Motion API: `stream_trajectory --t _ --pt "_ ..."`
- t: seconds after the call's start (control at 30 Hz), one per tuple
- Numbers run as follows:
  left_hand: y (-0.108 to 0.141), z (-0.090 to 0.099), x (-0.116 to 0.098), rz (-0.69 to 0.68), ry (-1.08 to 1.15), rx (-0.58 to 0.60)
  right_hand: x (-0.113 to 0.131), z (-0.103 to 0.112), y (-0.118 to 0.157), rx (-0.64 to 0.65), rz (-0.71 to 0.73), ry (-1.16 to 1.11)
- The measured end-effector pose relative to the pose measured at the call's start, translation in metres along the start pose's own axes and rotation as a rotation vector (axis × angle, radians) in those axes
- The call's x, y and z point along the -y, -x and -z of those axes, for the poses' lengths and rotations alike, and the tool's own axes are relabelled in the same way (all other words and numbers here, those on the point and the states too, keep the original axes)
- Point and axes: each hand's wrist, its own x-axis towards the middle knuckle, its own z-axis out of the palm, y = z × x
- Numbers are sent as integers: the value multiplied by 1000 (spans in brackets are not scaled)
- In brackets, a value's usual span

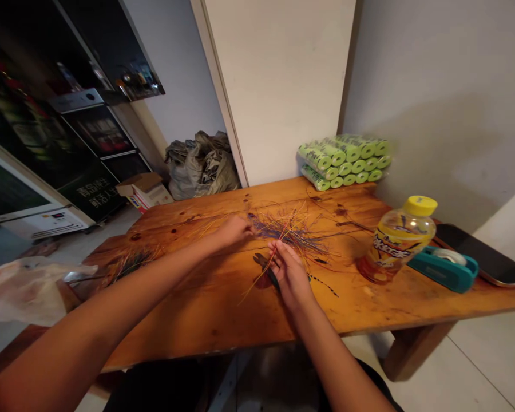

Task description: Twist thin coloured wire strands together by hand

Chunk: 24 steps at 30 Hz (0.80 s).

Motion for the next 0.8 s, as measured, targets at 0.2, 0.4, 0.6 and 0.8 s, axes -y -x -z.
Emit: stream_trajectory --t 0.2,0.4,0.6,0.8 --pt "1 44 1 75 127 -274 -3 2 0 40 14 15" --pt "1 76 -15 195 336 -558 -8 -3 0 38 9 -1" --pt "68 44 -58 391 1008 -460 -12 -8 1 78 21 183" --pt "129 -22 -76 588 1253 -334 -28 -12 4 120 32 363"
